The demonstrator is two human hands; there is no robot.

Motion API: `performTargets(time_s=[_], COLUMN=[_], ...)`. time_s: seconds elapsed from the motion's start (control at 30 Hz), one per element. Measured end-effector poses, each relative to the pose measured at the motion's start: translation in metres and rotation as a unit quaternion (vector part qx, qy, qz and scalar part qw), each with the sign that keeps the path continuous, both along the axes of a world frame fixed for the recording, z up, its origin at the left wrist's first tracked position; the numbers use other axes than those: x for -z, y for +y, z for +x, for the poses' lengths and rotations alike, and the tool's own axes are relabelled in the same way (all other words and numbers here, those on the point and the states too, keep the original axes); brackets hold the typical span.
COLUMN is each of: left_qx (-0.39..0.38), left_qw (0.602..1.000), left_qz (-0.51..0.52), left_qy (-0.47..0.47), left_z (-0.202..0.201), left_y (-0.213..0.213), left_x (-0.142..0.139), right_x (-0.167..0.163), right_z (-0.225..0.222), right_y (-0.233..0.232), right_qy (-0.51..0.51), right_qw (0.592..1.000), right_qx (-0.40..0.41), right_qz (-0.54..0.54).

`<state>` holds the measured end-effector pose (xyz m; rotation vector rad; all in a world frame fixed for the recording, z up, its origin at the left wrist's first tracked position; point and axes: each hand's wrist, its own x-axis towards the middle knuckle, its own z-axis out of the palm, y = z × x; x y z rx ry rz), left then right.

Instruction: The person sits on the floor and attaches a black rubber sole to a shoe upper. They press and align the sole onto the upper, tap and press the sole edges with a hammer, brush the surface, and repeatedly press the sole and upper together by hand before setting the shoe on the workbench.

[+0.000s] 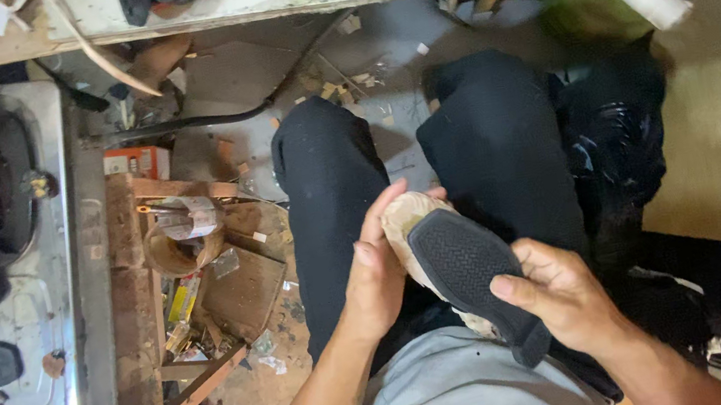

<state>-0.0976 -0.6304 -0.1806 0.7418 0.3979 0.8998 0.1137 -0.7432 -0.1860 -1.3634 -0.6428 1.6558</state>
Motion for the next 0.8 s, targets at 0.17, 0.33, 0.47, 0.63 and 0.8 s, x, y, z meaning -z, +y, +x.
performTargets(time_s=[0.17, 0.33, 0.47, 0.63, 0.8], left_qx=[0.006, 0.003, -0.016, -0.023, -0.047], left_qw=[0.998, 0.997, 0.991, 0.977, 0.953], left_qz=[0.048, 0.030, 0.054, 0.085, 0.152], left_qy=[0.048, 0.077, 0.122, 0.194, 0.259], left_z=[-0.005, -0.003, -0.004, -0.010, -0.014], left_y=[-0.001, -0.004, -0.001, 0.002, 0.001], left_x=[-0.007, -0.013, -0.018, -0.029, -0.037], right_x=[-0.004, -0.010, -0.012, -0.011, -0.009], right_z=[-0.012, -0.017, -0.016, -0.016, -0.016], right_y=[0.007, 0.012, 0.014, 0.015, 0.012], right_qy=[0.021, 0.028, 0.020, 0.008, 0.000], right_qw=[1.000, 0.999, 1.000, 1.000, 0.999], right_qx=[0.004, 0.017, 0.009, -0.006, -0.012], right_qz=[0.012, 0.001, -0.007, -0.022, -0.033])
